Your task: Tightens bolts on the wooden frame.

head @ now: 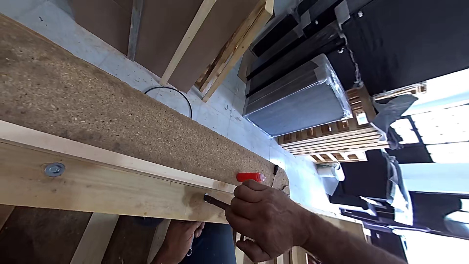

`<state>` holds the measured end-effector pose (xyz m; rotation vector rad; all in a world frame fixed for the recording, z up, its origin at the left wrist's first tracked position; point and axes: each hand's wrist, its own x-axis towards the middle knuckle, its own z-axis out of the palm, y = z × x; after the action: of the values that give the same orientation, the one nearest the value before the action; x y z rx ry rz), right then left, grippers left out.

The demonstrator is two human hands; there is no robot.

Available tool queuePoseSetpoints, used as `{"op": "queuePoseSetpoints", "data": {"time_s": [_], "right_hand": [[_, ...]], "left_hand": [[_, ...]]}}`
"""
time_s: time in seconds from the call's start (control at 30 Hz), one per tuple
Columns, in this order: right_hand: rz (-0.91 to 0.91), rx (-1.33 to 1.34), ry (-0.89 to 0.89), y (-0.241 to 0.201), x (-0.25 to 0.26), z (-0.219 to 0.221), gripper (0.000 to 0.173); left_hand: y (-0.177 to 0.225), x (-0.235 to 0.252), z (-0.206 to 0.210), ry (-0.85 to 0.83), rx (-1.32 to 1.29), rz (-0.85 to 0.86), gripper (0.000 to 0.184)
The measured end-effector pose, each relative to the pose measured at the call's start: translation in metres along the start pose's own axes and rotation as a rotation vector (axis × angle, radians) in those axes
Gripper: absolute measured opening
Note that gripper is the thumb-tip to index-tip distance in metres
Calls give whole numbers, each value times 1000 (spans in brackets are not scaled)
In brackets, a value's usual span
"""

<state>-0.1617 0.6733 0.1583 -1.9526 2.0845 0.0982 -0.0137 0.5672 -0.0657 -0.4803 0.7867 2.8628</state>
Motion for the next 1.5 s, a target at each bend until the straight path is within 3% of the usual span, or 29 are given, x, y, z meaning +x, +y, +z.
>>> {"op": "queuePoseSetpoints", "data": {"time_s": [0.17, 0.3, 0.53, 0.63, 0.7, 0.87, 1.03, 1.13, 1.33, 1.5], "right_hand": [[-304, 30, -165, 21, 16, -16, 24], [-459, 89, -253, 39, 30, -22, 25], [-527, 29, -166, 59, 42, -18, 43], [-545, 28, -104, 59, 37, -9, 42], [-489, 79, -16, 58, 30, 1, 40], [196, 95, 321, 17, 2, 31, 52], [272, -27, 359, -8, -40, 49, 60], [199, -61, 318, -9, -32, 40, 61], [-176, 61, 198, 26, -4, 16, 50], [-377, 123, -1, 37, 8, 2, 24]], "left_hand": [[0, 0, -1, 2, 38, -2, 12], [-1, -1, 0, 7, 14, -5, 12], [-1, -3, 2, 41, -4, -38, 13], [-2, -3, 5, 65, -22, -31, 11], [-3, -4, 7, 73, -4, -8, 10], [-12, -5, 7, 62, 49, 84, 14], [-6, -2, 6, 56, 26, 59, 13], [-8, -2, 2, 52, 94, 56, 16], [-8, -3, 4, 60, 141, 110, 19], [-4, -2, 6, 83, 157, 105, 21]]}}
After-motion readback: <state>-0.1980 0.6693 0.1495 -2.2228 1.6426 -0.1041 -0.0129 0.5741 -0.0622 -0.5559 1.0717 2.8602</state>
